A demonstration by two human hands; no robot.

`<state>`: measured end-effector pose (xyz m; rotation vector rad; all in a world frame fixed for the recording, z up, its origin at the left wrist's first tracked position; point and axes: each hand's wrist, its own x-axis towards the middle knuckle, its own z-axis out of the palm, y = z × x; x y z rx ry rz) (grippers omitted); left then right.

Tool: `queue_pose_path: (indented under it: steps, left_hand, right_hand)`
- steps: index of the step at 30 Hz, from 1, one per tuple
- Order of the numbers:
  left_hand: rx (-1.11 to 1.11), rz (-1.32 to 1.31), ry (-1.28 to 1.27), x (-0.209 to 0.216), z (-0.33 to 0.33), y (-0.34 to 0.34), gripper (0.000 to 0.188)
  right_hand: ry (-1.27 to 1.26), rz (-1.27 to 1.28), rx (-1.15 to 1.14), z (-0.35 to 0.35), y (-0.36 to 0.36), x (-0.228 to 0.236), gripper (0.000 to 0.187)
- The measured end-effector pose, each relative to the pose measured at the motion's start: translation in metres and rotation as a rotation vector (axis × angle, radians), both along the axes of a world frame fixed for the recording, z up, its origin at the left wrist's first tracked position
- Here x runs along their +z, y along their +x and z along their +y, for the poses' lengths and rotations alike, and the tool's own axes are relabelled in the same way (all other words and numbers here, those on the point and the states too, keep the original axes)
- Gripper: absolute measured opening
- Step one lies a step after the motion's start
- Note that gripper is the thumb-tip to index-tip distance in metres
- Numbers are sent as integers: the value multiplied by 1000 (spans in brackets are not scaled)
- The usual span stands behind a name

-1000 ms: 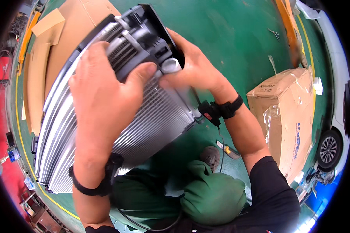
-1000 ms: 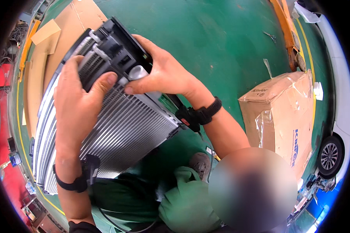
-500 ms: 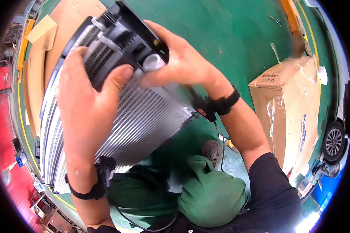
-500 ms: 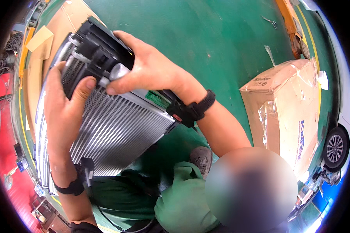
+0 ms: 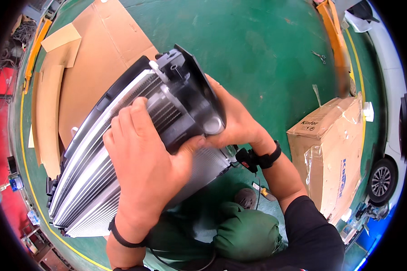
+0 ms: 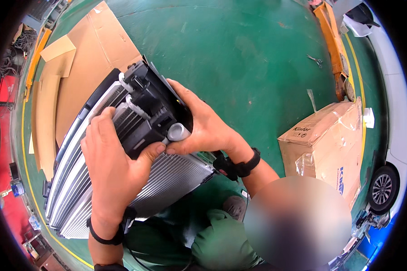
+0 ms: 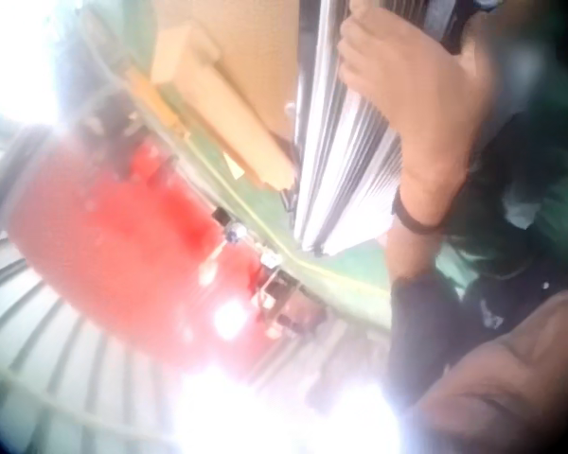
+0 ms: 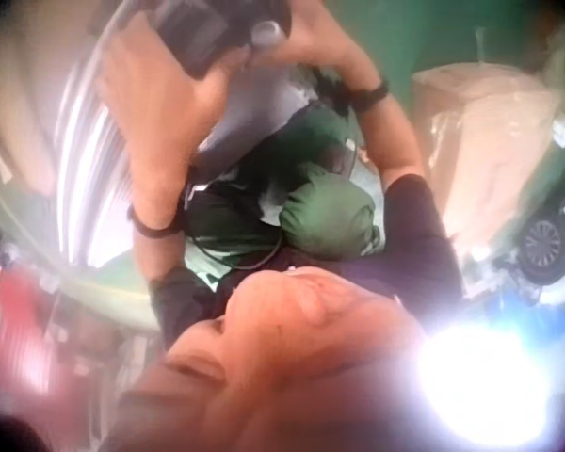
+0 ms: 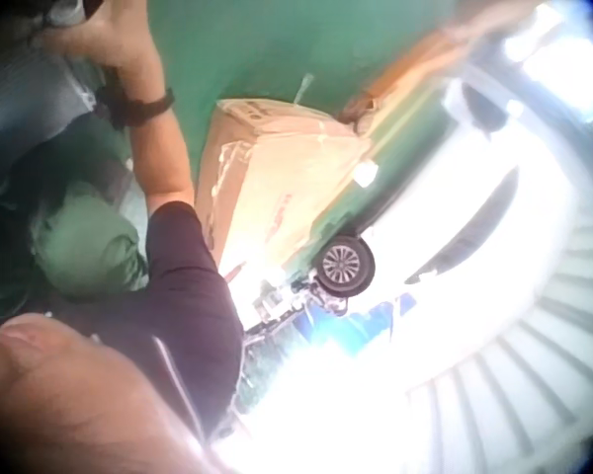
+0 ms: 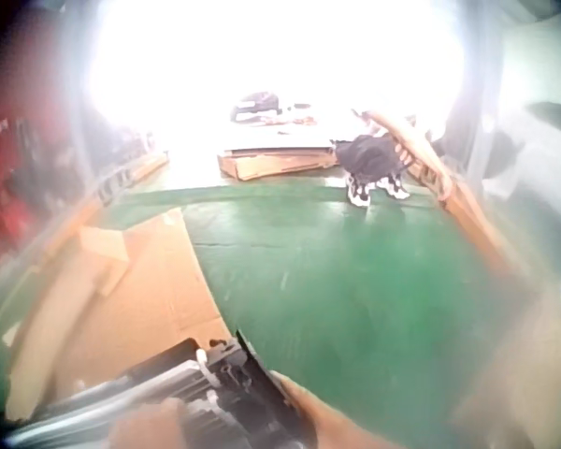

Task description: The person places a secondary radiator unit onto a main radiator assembly and uses a screwdriver to secure the components together by hand.

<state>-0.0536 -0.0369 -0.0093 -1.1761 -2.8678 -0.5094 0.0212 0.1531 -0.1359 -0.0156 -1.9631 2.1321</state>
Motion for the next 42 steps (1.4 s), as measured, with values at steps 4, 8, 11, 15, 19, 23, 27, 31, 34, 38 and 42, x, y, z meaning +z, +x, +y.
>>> queue_pose_path:
  steps: [4, 8, 11, 15, 19, 23, 27, 31, 34, 38, 42]
  left_hand:
    - [-8, 32, 28, -5, -1, -3, 94]
    - [-5, 55, 37, -6, 0, -5, 94]
    - [-10, 77, 60, -7, 1, -6, 94]
    - [-17, 80, 54, -6, 7, -3, 94]
    - [-44, 136, 18, -11, 5, -4, 97]
    - [-66, 128, -52, -11, 2, -4, 101]
    - [-54, 75, -109, -7, -1, -2, 109]
    - [-89, 35, -164, -1, 0, -4, 111]
    - [-118, 91, -236, -2, 0, -7, 106]
    - [-100, 135, -150, -13, 5, -12, 105]
    - [-77, 138, -178, -12, 5, -9, 105]
  right_hand:
    - [38, 14, -33, 1, -1, 1, 127]
    - [10, -5, -53, 0, 1, 4, 125]
    - [4, -13, -67, -1, 2, 3, 124]
    - [26, 20, -81, 1, 3, 4, 122]
    - [35, 100, -123, -2, 1, -1, 118]
    - [19, 158, -186, -6, 1, -10, 116]
    - [210, 146, -223, 2, 4, -1, 115]
    - [218, 144, -268, -1, 3, -10, 112]
    - [235, 150, -290, -2, 4, -13, 111]
    - [272, 169, -281, 4, 6, -12, 109]
    - [312, 188, -293, 5, 6, -12, 108]
